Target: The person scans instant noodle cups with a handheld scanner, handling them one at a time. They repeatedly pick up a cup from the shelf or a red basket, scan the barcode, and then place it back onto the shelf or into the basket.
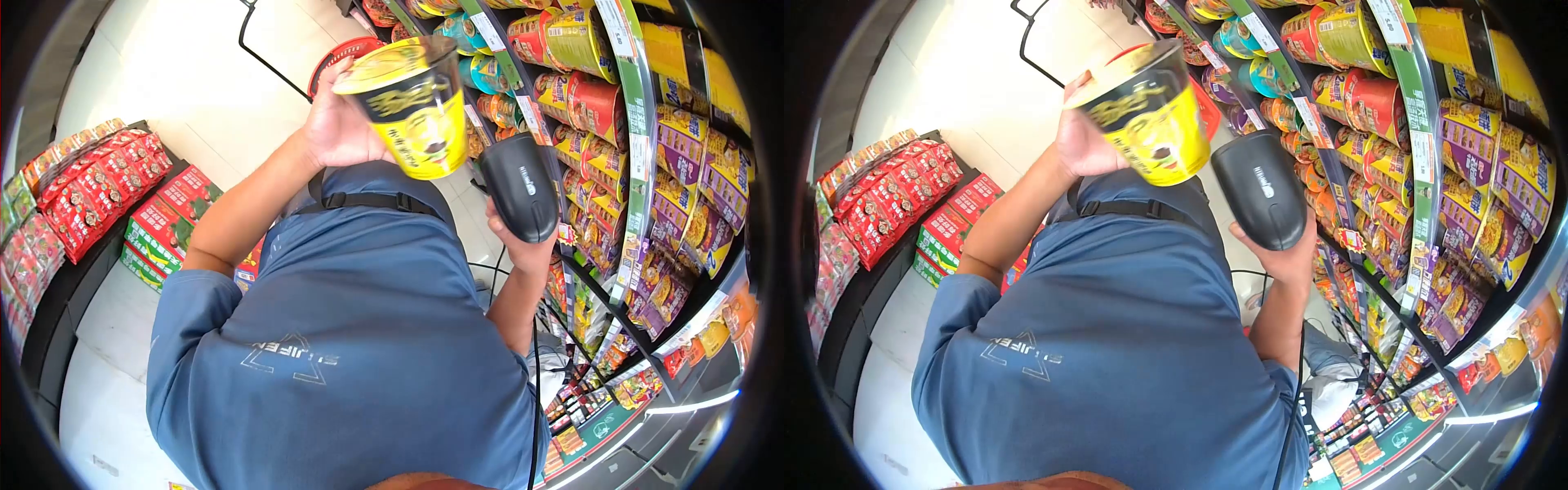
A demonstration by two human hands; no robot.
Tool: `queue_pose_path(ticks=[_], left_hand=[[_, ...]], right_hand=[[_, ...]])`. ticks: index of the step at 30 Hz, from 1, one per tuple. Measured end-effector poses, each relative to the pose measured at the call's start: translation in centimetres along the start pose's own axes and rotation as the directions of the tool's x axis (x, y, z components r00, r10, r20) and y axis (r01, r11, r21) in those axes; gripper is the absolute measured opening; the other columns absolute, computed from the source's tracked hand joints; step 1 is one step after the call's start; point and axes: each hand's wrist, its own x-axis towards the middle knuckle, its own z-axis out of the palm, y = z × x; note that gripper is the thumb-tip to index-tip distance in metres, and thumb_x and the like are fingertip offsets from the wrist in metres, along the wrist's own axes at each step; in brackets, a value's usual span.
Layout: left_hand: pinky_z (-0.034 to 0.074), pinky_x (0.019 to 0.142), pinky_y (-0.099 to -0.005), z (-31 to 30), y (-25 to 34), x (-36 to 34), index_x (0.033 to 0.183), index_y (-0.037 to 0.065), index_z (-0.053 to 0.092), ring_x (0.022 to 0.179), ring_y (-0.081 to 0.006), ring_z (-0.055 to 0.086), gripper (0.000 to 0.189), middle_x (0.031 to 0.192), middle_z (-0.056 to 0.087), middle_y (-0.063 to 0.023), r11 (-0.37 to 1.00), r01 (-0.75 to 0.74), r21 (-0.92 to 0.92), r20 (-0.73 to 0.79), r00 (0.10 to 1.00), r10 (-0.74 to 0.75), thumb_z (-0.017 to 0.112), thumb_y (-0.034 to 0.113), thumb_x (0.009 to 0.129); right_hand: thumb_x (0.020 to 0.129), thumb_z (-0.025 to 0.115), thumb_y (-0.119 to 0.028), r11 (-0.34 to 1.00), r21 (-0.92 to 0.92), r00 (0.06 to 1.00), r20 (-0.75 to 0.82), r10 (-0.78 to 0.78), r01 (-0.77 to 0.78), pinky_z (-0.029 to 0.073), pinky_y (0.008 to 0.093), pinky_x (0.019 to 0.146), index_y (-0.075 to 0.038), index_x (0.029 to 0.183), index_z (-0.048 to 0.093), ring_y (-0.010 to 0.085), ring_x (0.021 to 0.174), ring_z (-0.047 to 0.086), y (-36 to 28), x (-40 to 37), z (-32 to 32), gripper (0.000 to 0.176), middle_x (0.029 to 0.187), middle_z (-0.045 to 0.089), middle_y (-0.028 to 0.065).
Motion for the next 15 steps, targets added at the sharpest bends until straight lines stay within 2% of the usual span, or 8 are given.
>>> queue_pose_path(ticks=[2, 3, 5, 6, 8, 12, 13, 15], left_hand=[[0.026, 0.109, -0.0586, -0.9, 0.7, -0.4, 0.146, 0.017, 0.037, 0.134, -0.0387, 0.038, 0.086, 0.149, 0.039, -0.0134, 0.996, -0.005, -0.085, 0.090, 0.996, 0.013, 0.043, 0.072, 0.080], [0.026, 0.109, -0.0586, -0.5, 0.9, -0.2, 0.146, 0.017, 0.037, 0.134, -0.0387, 0.038, 0.086, 0.149, 0.039, -0.0134, 0.997, 0.004, -0.077, 0.081, 0.997, 0.002, 0.043, 0.072, 0.080], [0.028, 0.109, -0.0541, 0.5, 1.1, 0.1, 0.143, -0.001, 0.036, 0.130, -0.0460, 0.041, 0.102, 0.144, 0.037, -0.0311, 0.945, -0.081, 0.316, 0.319, 0.948, -0.025, 0.048, 0.072, 0.072], [0.028, 0.109, -0.0541, 0.8, 1.3, 0.1, 0.143, -0.001, 0.036, 0.130, -0.0460, 0.041, 0.102, 0.144, 0.037, -0.0311, 0.944, -0.070, 0.323, 0.307, 0.951, -0.034, 0.048, 0.072, 0.072], [0.039, 0.101, -0.0572, 1.2, 1.7, -0.2, 0.139, 0.010, 0.044, 0.125, -0.0514, 0.043, 0.095, 0.138, 0.035, -0.0416, 0.884, -0.130, 0.449, 0.463, 0.880, -0.106, 0.048, 0.079, 0.073], [0.042, 0.099, -0.0546, 3.3, 2.2, -0.7, 0.135, 0.009, 0.046, 0.126, -0.0488, 0.043, 0.082, 0.137, 0.033, -0.0428, 0.871, -0.083, 0.484, 0.418, 0.896, -0.147, 0.050, 0.070, 0.081], [0.046, 0.097, -0.0532, 2.8, 1.8, -0.5, 0.132, 0.007, 0.047, 0.126, -0.0478, 0.044, 0.068, 0.136, 0.036, -0.0414, 0.869, -0.146, 0.473, 0.414, 0.908, -0.073, 0.056, 0.056, 0.086], [0.047, 0.096, -0.0528, 3.1, 1.9, -0.3, 0.131, 0.007, 0.047, 0.125, -0.0472, 0.045, 0.062, 0.135, 0.038, -0.0399, 0.855, -0.187, 0.484, 0.428, 0.903, -0.045, 0.058, 0.049, 0.088]], right_hand=[[0.057, 0.092, -0.009, 1.000, -0.005, 0.997, -0.068, -0.030, 0.030, 0.052, 0.0291, 0.075, 0.003, 0.108, 0.060, 0.0171, 0.084, 0.067, 0.3, -0.7, 0.0, 0.061, 0.092, 0.070, 0.0111], [0.056, 0.092, -0.010, 0.996, -0.020, 0.996, 0.014, -0.092, 0.092, 0.052, 0.0284, 0.073, 0.003, 0.103, 0.062, 0.0163, 0.080, 0.068, -0.7, -0.6, 0.1, 0.057, 0.089, 0.070, 0.0103], [0.057, 0.091, -0.012, 0.982, 0.036, 0.974, 0.129, -0.188, 0.185, 0.051, 0.0282, 0.067, 0.002, 0.092, 0.065, 0.0176, 0.072, 0.069, -2.8, 0.0, 0.6, 0.045, 0.082, 0.071, 0.0099], [0.057, 0.091, -0.012, 0.982, 0.049, 0.975, 0.122, -0.185, 0.181, 0.051, 0.0282, 0.067, 0.002, 0.092, 0.065, 0.0176, 0.072, 0.069, -2.8, 0.1, 0.5, 0.045, 0.082, 0.071, 0.0099], [0.059, 0.087, -0.013, 0.933, -0.015, 0.895, 0.289, -0.340, 0.360, 0.050, 0.0301, 0.065, 0.002, 0.093, 0.065, 0.0231, 0.070, 0.069, -2.5, 0.3, -0.1, 0.043, 0.081, 0.070, 0.0123], [0.061, 0.082, -0.012, 0.912, 0.102, 0.826, 0.394, -0.403, 0.396, 0.049, 0.0323, 0.063, 0.001, 0.091, 0.064, 0.0274, 0.066, 0.067, -2.3, 0.3, -0.1, 0.037, 0.080, 0.068, 0.0117], [0.061, 0.084, -0.013, 0.922, 0.092, 0.819, 0.431, -0.378, 0.377, 0.050, 0.0331, 0.064, 0.000, 0.092, 0.063, 0.0274, 0.068, 0.066, -2.5, 0.6, 0.5, 0.039, 0.081, 0.067, 0.0118], [0.061, 0.086, -0.013, 0.933, 0.095, 0.843, 0.404, -0.355, 0.348, 0.050, 0.0339, 0.065, 0.000, 0.093, 0.063, 0.0271, 0.069, 0.066, -3.3, 0.2, 1.3, 0.041, 0.081, 0.068, 0.0119]])
